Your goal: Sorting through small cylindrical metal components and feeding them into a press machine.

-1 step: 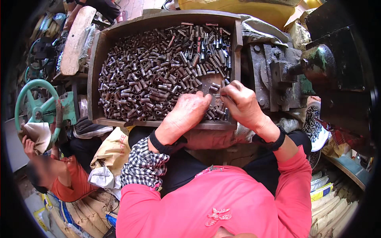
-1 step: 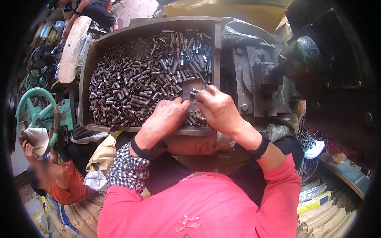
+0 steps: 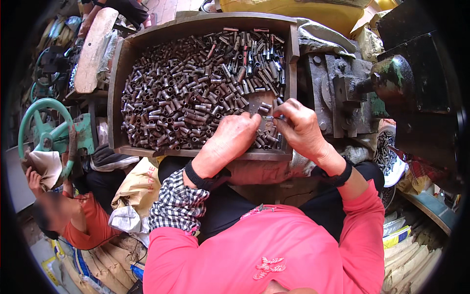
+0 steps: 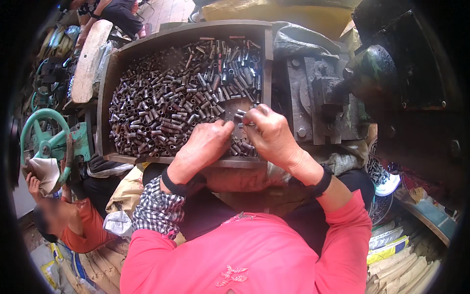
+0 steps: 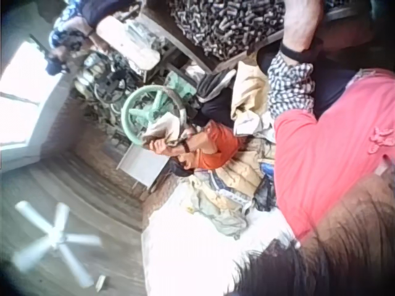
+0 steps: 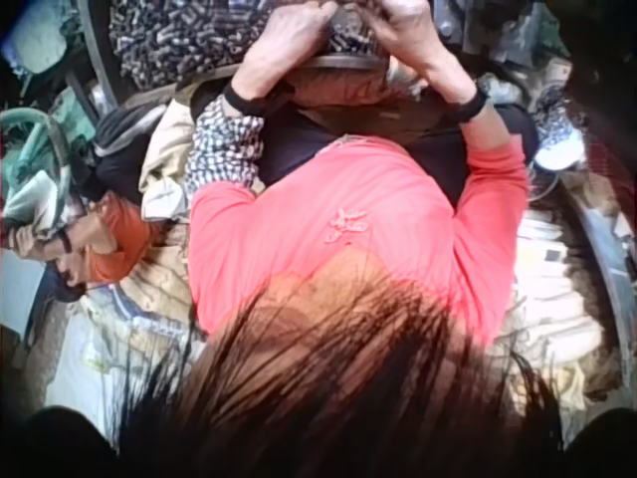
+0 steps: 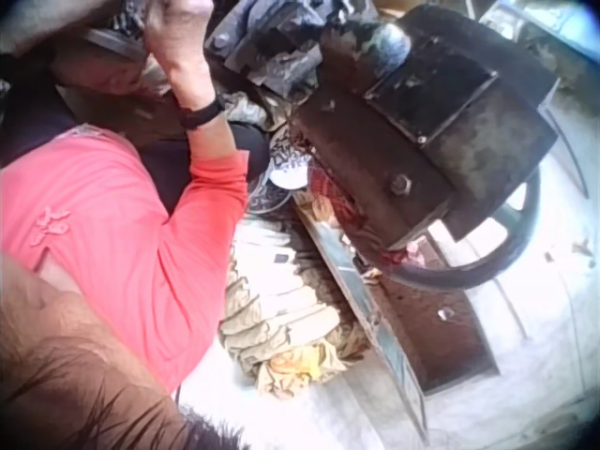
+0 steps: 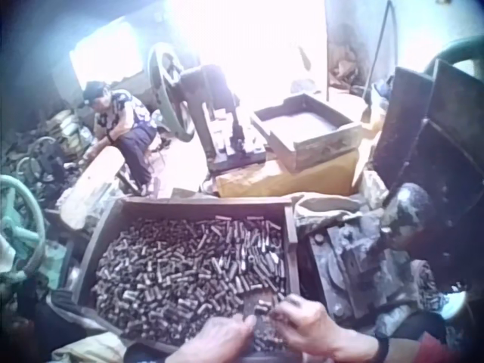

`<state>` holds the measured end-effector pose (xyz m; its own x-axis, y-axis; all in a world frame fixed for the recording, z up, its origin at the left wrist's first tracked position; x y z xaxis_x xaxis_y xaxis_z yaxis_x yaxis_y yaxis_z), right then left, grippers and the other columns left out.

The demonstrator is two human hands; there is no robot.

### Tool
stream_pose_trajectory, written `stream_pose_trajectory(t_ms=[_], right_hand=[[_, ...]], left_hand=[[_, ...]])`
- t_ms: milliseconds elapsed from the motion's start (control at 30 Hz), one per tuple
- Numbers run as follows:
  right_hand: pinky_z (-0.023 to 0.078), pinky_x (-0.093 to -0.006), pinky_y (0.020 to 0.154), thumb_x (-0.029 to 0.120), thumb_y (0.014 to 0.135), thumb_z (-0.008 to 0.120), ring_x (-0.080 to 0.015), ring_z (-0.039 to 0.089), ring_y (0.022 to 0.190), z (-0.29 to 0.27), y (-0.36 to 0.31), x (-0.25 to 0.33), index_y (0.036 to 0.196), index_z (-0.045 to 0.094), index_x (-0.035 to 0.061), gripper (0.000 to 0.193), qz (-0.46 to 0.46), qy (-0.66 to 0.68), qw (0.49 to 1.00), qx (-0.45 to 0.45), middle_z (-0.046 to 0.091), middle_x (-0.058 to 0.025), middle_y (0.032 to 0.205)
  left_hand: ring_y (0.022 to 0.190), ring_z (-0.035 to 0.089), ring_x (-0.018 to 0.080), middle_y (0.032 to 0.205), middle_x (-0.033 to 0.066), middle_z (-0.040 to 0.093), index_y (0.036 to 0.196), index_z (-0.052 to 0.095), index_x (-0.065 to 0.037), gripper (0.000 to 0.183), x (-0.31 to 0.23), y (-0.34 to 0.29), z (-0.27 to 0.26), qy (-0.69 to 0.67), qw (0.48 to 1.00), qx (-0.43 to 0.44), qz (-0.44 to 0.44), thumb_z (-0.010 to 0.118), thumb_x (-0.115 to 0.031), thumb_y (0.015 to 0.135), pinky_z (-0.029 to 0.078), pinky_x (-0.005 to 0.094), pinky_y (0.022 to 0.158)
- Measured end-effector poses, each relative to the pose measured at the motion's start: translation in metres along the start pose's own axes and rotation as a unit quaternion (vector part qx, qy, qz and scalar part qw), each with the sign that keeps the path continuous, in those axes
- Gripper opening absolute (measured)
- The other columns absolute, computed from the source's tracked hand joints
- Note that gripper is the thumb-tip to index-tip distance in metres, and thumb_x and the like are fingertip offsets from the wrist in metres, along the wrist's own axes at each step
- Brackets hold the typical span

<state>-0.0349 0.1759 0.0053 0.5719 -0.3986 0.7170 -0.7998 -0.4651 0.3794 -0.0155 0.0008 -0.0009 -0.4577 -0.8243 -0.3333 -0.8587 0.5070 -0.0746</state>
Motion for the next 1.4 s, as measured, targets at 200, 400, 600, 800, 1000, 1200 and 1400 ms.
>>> stream_pose_trajectory(t_ms=[200, 400, 600, 800, 1000, 1200, 1400], right_hand=[[0.047, -0.0228, 0.058, 0.000, 0.078, 0.061, -0.0090, 0.062, 0.072, -0.006, -0.006, -0.005, 0.091, 0.057, -0.0014, 0.014, 0.293, 0.348, 0.890, 0.009, 0.060, -0.0049, 0.083], [0.050, -0.0200, 0.056, 0.003, 0.085, 0.059, -0.0119, 0.064, 0.077, -0.005, -0.004, -0.001, 0.094, 0.055, -0.0019, 0.011, 0.335, 0.450, 0.828, 0.009, 0.060, -0.0053, 0.085], [0.053, -0.0213, 0.057, 0.005, 0.088, 0.057, -0.0145, 0.065, 0.078, 0.000, -0.007, -0.004, 0.096, 0.054, -0.0023, 0.011, 0.340, 0.483, 0.807, -0.023, 0.060, -0.0068, 0.085], [0.054, -0.0223, 0.058, 0.007, 0.088, 0.058, -0.0158, 0.066, 0.079, 0.001, -0.009, -0.007, 0.096, 0.053, -0.0021, 0.013, 0.350, 0.500, 0.792, -0.033, 0.061, -0.0085, 0.087], [0.054, -0.0226, 0.059, 0.008, 0.088, 0.059, -0.0157, 0.066, 0.079, 0.000, -0.009, -0.006, 0.096, 0.053, -0.0018, 0.015, 0.363, 0.514, 0.777, -0.032, 0.062, -0.0084, 0.087], [0.053, -0.0216, 0.058, 0.009, 0.087, 0.060, -0.0155, 0.066, 0.077, -0.001, -0.010, -0.004, 0.094, 0.053, -0.0015, 0.015, 0.347, 0.504, 0.791, -0.024, 0.062, -0.0084, 0.084], [0.054, -0.0216, 0.054, 0.005, 0.084, 0.063, -0.0180, 0.067, 0.073, -0.010, -0.011, -0.008, 0.092, 0.052, 0.0000, 0.015, 0.394, 0.568, 0.721, 0.050, 0.064, -0.0104, 0.082]], left_hand=[[0.051, 0.058, 0.0190, 0.064, 0.0099, 0.061, 0.085, 0.056, 0.000, 0.013, 0.010, 0.006, -0.010, -0.375, 0.915, -0.019, -0.150, 0.058, -0.007, 0.074, 0.047, 0.0268, 0.048], [0.048, 0.053, 0.0072, 0.072, 0.0058, 0.061, 0.092, 0.055, -0.001, 0.011, 0.015, 0.005, -0.001, -0.731, 0.654, -0.030, -0.193, 0.049, -0.002, 0.083, 0.045, 0.0182, 0.042], [0.054, 0.059, 0.0111, 0.074, 0.0078, 0.062, 0.101, 0.056, -0.001, 0.015, 0.009, 0.004, -0.005, -0.767, 0.605, -0.010, -0.211, 0.052, -0.006, 0.087, 0.048, 0.0205, 0.044], [0.056, 0.059, 0.0122, 0.077, 0.0089, 0.062, 0.102, 0.055, -0.001, 0.016, 0.007, 0.004, -0.001, -0.770, 0.604, -0.026, -0.201, 0.057, -0.009, 0.087, 0.049, 0.0211, 0.048], [0.060, 0.060, 0.0116, 0.084, 0.0098, 0.064, 0.104, 0.055, 0.001, 0.019, 0.003, 0.004, -0.001, -0.759, 0.621, -0.038, -0.193, 0.057, -0.008, 0.088, 0.051, 0.0226, 0.053], [0.066, 0.063, 0.0135, 0.088, 0.0100, 0.065, 0.110, 0.057, 0.001, 0.022, -0.010, 0.002, -0.008, -0.574, 0.802, -0.051, -0.157, 0.053, -0.008, 0.091, 0.052, 0.0241, 0.056], [0.072, 0.065, 0.0177, 0.083, 0.0101, 0.065, 0.108, 0.059, 0.001, 0.022, -0.016, -0.001, -0.014, -0.369, 0.916, -0.140, 0.078, 0.058, -0.004, 0.087, 0.051, 0.0272, 0.058]])
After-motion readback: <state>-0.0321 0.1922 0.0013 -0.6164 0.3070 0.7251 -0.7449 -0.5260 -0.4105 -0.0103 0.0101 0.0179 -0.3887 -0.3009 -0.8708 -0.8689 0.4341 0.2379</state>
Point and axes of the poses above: each hand's wrist, its own y-axis towards the middle knuckle, its own z-axis out of the palm, x = y × z, the point moved 2 cm from there along y, towards the middle knuckle
